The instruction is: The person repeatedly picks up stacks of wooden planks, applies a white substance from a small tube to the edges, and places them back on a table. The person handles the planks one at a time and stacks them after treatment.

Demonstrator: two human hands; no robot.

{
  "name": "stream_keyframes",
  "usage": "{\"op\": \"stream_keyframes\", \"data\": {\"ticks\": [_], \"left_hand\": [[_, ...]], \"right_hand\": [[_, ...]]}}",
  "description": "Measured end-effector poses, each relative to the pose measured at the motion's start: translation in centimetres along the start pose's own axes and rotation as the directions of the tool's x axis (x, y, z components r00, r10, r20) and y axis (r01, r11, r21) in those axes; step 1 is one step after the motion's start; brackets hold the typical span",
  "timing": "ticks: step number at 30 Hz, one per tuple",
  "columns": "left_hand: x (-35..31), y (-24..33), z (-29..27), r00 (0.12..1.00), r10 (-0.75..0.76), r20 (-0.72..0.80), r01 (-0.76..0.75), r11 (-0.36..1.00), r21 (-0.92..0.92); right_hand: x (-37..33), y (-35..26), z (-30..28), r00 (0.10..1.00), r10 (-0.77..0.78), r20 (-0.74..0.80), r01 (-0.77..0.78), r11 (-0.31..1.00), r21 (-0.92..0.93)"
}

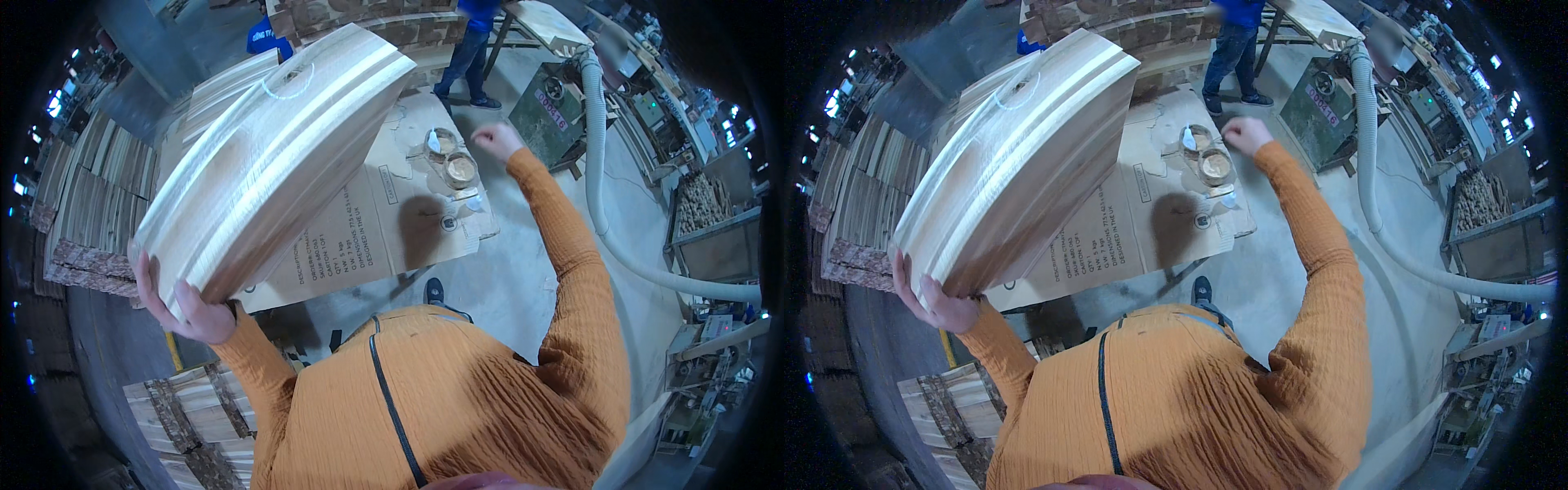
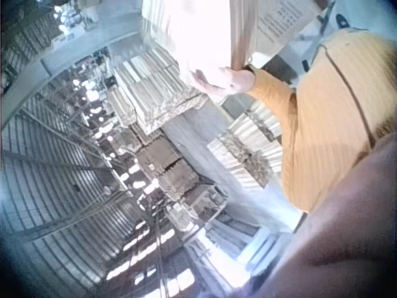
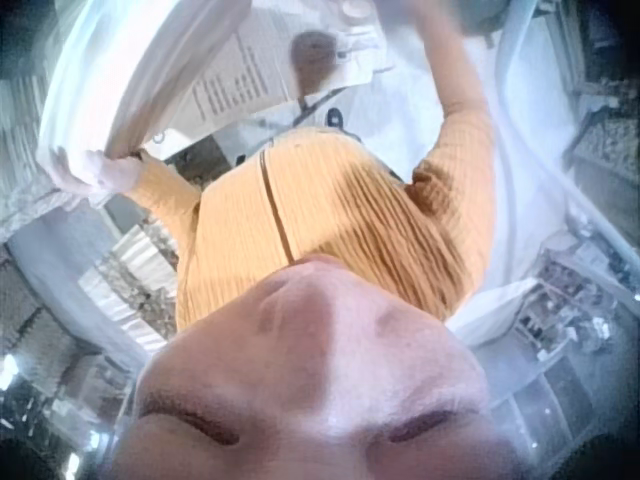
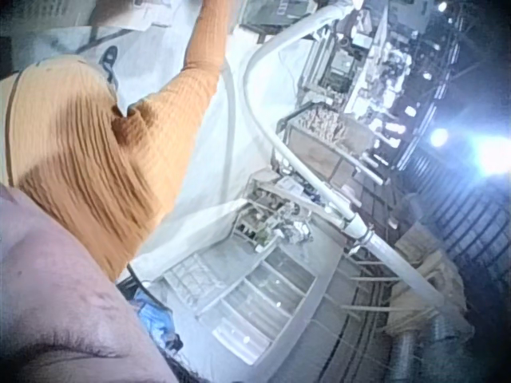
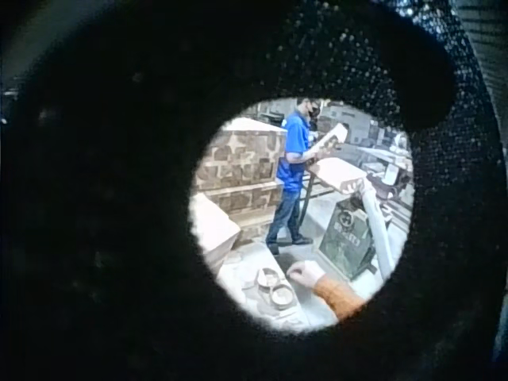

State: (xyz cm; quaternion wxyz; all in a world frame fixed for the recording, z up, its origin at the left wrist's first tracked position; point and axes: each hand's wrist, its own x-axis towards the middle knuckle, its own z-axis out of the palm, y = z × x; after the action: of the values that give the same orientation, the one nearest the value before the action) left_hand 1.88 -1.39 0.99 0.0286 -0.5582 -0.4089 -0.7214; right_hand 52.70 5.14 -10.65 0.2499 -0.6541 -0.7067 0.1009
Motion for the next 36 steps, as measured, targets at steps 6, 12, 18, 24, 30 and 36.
{"op": "stream_keyframes", "data": {"ticks": [6, 12, 18, 24, 30, 36], "left_hand": [[-1.9, 1.4, -0.2, 0.999, 0.041, -0.014, -0.039, 0.992, 0.123], [-3.1, 2.0, 0.1, 0.991, -0.103, -0.088, 0.104, 0.995, 0.005], [-3.0, 0.8, 0.0, 0.993, -0.101, -0.056, 0.097, 0.993, -0.069], [-2.4, 1.8, -0.4, 0.998, -0.003, -0.057, 0.008, 0.996, 0.088], [-3.6, 1.8, -0.3, 0.997, -0.003, -0.082, 0.012, 0.994, 0.108], [-3.1, 1.5, -0.6, 0.998, 0.021, -0.061, -0.015, 0.996, 0.092]], "right_hand": [[1.4, 1.7, 3.7, 0.983, 0.044, 0.176, 0.014, 0.948, -0.317], [4.8, -0.1, 7.2, 0.941, 0.26, 0.216, -0.04, 0.72, -0.693], [7.3, -1.0, 7.1, 0.817, 0.453, 0.356, -0.015, 0.635, -0.772], [8.4, -1.7, 7.7, 0.832, 0.402, 0.383, 0.038, 0.647, -0.762], [8.2, -2.7, 7.7, 0.807, 0.478, 0.348, -0.013, 0.603, -0.797], [8.2, -2.2, 8.0, 0.812, 0.462, 0.357, -0.021, 0.634, -0.773]]}}
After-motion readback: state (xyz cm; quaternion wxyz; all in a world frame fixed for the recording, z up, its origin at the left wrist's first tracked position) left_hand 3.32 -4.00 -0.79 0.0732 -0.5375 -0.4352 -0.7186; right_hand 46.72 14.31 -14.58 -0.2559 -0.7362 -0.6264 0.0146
